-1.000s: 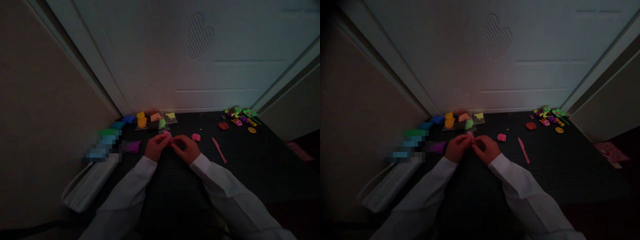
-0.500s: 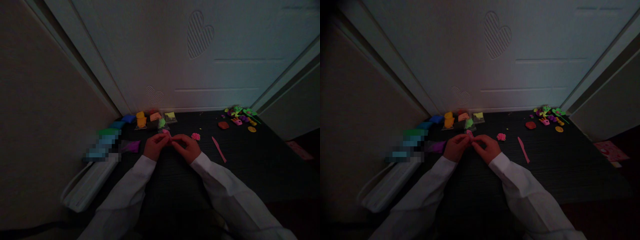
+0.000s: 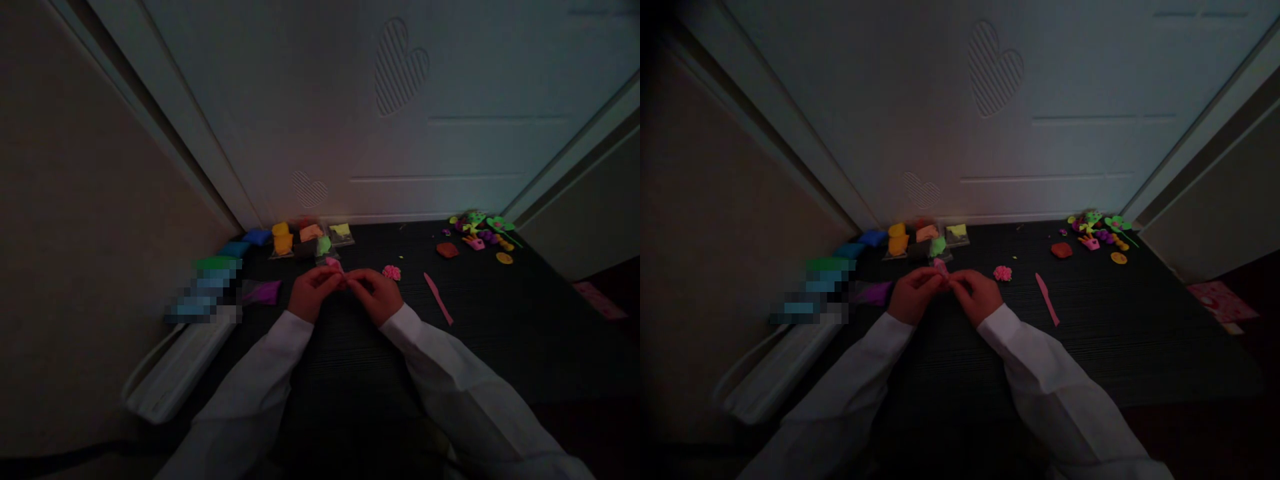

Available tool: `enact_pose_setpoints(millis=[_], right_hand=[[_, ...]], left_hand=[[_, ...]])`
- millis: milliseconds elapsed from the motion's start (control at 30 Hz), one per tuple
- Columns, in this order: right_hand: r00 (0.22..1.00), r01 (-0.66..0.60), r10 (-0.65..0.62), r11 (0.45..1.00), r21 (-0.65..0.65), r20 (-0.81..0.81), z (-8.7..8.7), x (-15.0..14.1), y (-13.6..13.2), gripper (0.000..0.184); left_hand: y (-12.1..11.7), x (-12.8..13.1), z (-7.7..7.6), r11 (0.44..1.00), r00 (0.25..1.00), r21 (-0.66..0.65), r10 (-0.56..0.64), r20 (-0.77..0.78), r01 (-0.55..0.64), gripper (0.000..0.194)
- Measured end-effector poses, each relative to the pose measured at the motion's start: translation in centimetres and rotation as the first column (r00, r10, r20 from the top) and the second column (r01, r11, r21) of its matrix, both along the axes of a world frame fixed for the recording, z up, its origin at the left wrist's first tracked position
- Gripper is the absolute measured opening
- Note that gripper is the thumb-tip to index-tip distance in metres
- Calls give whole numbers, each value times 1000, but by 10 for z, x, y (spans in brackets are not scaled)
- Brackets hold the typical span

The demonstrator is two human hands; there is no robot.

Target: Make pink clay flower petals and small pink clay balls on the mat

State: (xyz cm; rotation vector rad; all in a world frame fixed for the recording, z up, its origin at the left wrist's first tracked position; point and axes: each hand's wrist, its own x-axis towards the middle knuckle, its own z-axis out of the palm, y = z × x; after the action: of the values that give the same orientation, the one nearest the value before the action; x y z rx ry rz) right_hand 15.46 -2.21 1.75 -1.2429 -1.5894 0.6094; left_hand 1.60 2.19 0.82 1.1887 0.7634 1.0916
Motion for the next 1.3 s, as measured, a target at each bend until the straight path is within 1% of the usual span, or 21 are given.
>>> enact_pose_setpoints(millis=[100, 267, 367, 500, 567, 767, 1000, 1200, 1300], right_hand=[[999, 13, -14, 999, 37, 39, 0, 1, 0, 13], [989, 1, -25, 988, 157, 149, 2, 1, -2, 11], [983, -12, -23, 983, 184, 184, 3, 0, -4, 11], [983, -14, -20, 983, 184, 182, 4, 0, -4, 9], [985, 1, -33, 983, 182, 172, 5, 0, -4, 8], [987, 20, -47, 984, 176, 151, 6, -1, -5, 5], [984, 2, -33, 984, 177, 175, 4, -1, -4, 6], [982, -1, -33, 984, 179, 183, 4, -2, -4, 7], [982, 2, -35, 984, 177, 184, 4, -2, -4, 7]], left_hand=[[-1, 1, 1, 1000, 1000, 4, -1, -13, 1, 16], [-2, 1, 3, 999, 999, 0, 34, -32, -34, 18], [-4, 2, 4, 998, 998, -16, 65, -17, -65, 19], [-5, 3, 5, 994, 994, -33, 98, -46, -100, 18], [-4, 3, 4, 995, 994, -30, 95, -52, -97, 18], [-2, 2, 0, 999, 999, -26, 39, 16, -39, 13], [-5, 2, 3, 996, 997, -50, 79, -4, -79, 15], [-6, 3, 4, 998, 998, -31, 63, 1, -63, 14], [-6, 4, 5, 997, 998, -25, 67, -17, -67, 16]])
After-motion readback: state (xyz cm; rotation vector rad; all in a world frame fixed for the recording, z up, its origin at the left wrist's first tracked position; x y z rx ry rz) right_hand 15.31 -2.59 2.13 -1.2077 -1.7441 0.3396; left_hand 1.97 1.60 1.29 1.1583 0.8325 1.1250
